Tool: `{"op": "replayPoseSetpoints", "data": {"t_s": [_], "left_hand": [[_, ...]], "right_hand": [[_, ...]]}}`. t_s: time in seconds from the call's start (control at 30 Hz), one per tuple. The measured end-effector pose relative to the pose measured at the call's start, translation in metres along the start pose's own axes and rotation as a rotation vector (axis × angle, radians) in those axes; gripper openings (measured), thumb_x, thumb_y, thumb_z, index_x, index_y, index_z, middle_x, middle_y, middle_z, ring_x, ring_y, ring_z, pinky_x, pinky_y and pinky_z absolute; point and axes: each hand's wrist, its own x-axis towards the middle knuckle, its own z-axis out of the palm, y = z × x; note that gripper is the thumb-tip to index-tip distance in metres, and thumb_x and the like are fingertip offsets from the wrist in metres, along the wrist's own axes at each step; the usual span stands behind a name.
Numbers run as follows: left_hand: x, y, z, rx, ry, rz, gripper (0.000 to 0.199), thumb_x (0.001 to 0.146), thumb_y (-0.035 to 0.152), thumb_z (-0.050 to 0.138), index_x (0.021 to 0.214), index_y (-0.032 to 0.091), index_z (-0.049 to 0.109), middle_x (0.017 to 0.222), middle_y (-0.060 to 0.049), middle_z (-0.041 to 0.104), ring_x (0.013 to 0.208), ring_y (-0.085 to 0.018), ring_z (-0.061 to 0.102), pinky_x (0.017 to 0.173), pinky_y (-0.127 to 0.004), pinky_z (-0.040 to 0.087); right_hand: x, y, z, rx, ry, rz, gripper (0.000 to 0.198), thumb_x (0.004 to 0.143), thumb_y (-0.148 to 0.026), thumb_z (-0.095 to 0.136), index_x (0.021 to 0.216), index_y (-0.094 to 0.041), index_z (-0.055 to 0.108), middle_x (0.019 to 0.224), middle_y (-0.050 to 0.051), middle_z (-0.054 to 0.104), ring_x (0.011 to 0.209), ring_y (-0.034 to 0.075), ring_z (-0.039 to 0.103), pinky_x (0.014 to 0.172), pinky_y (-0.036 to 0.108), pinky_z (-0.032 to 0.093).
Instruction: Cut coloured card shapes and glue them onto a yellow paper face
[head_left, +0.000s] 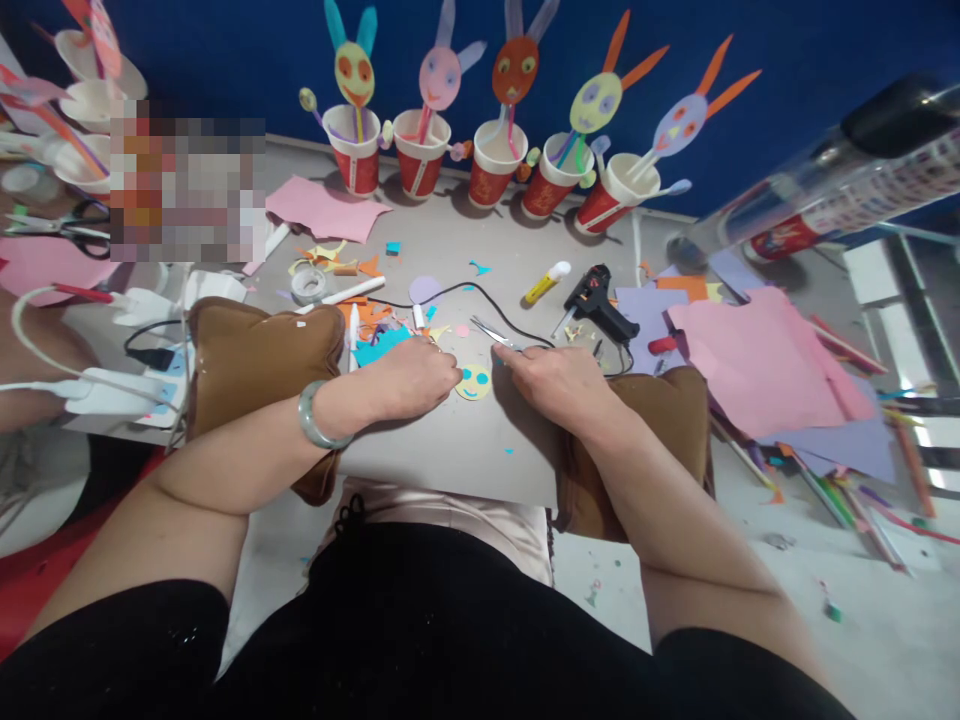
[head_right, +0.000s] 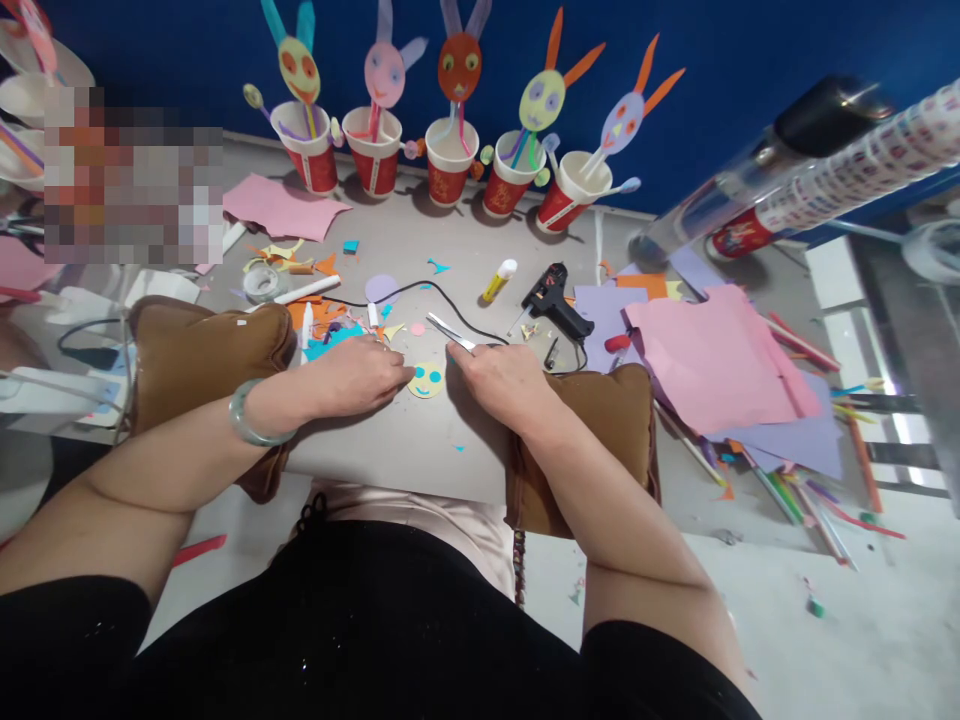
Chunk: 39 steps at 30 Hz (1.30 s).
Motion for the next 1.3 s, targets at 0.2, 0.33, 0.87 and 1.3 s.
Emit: {"op": "replayPoseSetpoints", "data": {"t_s": [0.2,0.33,0.87,1.3], "left_hand": [[0.001,0.000,0.003,-0.001,0.021,0.028,0.024,0.092,0.011,0.049,0.091,0.012,0.073,0.078,-0.010,0.073,0.072,-0.021,0.068,0.068,-0.034,0.045],[0.001,0.000,0.004,0.002,0.024,0.022,0.025,0.092,0.012,0.049,0.091,0.012,0.073,0.078,-0.010,0.073,0.072,-0.021,0.068,0.067,-0.034,0.045],[0.000,0.000,0.001,-0.026,-0.002,0.016,0.024,0.092,0.011,0.049,0.092,0.012,0.073,0.081,-0.011,0.074,0.075,-0.023,0.070,0.066,-0.035,0.044],[0.000,0.001,0.002,0.022,0.035,0.033,0.024,0.092,0.011,0.050,0.091,0.013,0.073,0.077,-0.009,0.073,0.074,-0.021,0.071,0.066,-0.033,0.045]], "right_hand": [[0.002,-0.003,0.005,0.020,0.018,-0.024,0.049,0.102,-0.021,0.033,0.146,-0.024,0.054,0.092,0.011,0.075,0.072,0.021,0.063,0.061,0.032,0.021],[0.003,-0.004,0.003,0.036,0.029,-0.059,0.049,0.102,-0.022,0.033,0.146,-0.026,0.053,0.091,0.011,0.074,0.071,0.020,0.062,0.061,0.032,0.020],[0.000,-0.002,-0.008,0.036,-0.028,-0.058,0.041,0.103,-0.022,0.034,0.130,-0.019,0.065,0.097,0.013,0.075,0.076,0.021,0.064,0.059,0.034,0.016],[0.001,-0.004,0.002,0.010,0.028,-0.056,0.047,0.102,-0.021,0.034,0.143,-0.024,0.056,0.090,0.011,0.074,0.070,0.019,0.062,0.060,0.032,0.021]]}}
